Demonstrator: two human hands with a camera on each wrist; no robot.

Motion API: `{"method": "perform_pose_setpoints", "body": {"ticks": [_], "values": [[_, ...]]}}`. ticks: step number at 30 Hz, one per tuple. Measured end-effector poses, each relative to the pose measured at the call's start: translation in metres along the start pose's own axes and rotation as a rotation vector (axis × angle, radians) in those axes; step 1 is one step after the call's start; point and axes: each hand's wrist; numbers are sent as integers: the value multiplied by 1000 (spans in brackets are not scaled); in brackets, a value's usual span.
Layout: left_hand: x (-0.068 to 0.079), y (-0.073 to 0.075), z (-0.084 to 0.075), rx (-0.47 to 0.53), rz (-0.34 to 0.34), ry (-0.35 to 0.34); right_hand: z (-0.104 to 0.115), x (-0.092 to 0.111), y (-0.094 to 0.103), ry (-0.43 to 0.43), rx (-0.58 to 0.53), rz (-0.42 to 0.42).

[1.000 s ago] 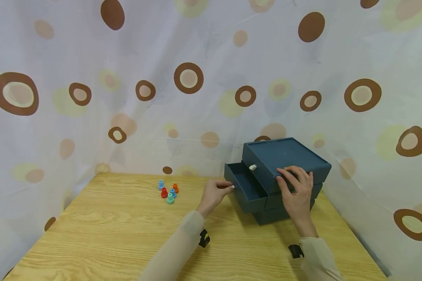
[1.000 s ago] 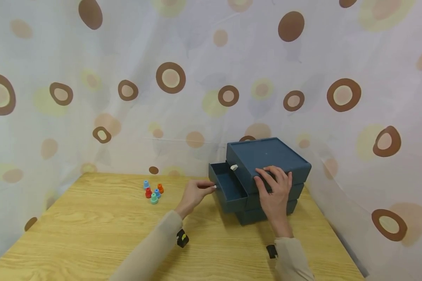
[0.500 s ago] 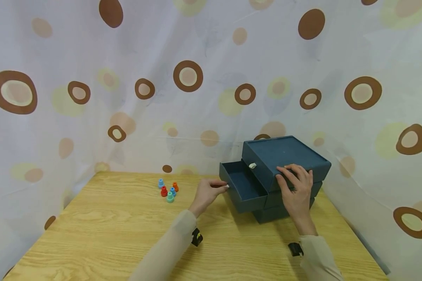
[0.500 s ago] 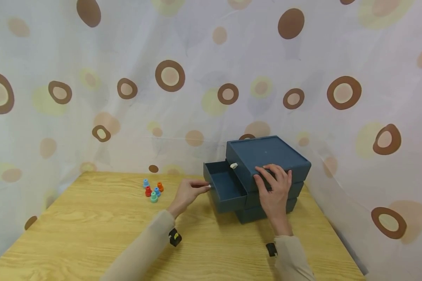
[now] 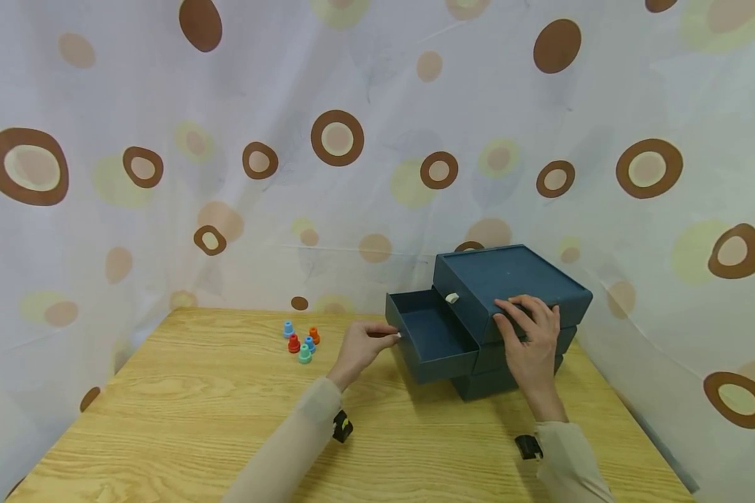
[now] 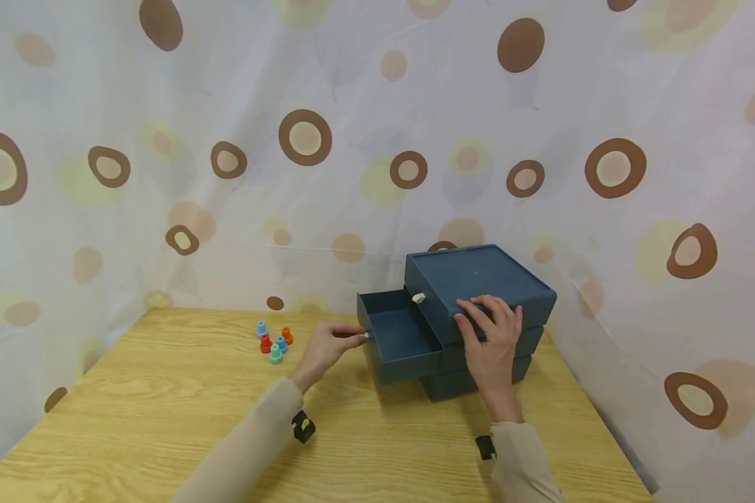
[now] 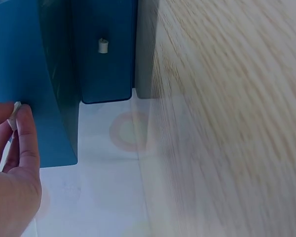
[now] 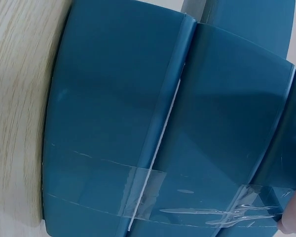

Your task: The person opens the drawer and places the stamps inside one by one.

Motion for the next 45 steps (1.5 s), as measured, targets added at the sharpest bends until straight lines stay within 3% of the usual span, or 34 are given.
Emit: {"method": "perform_pose_setpoints", "body": {"ticks": [21, 32, 45], "values": [[-1, 8, 10, 35, 62, -11, 1, 0, -1, 20, -23, -22], [2, 21, 10, 39, 41, 10, 1, 0, -2, 17, -30, -26], [4, 47, 15, 62, -14, 106, 0, -1, -2, 20, -31, -26]]}}
Point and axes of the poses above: each hand's wrist, its own x-axis away from the middle knuckle, its own y-axis out of the back of the hand, z = x × y, and after that the axes turned 2 degrees about -z, right-handed
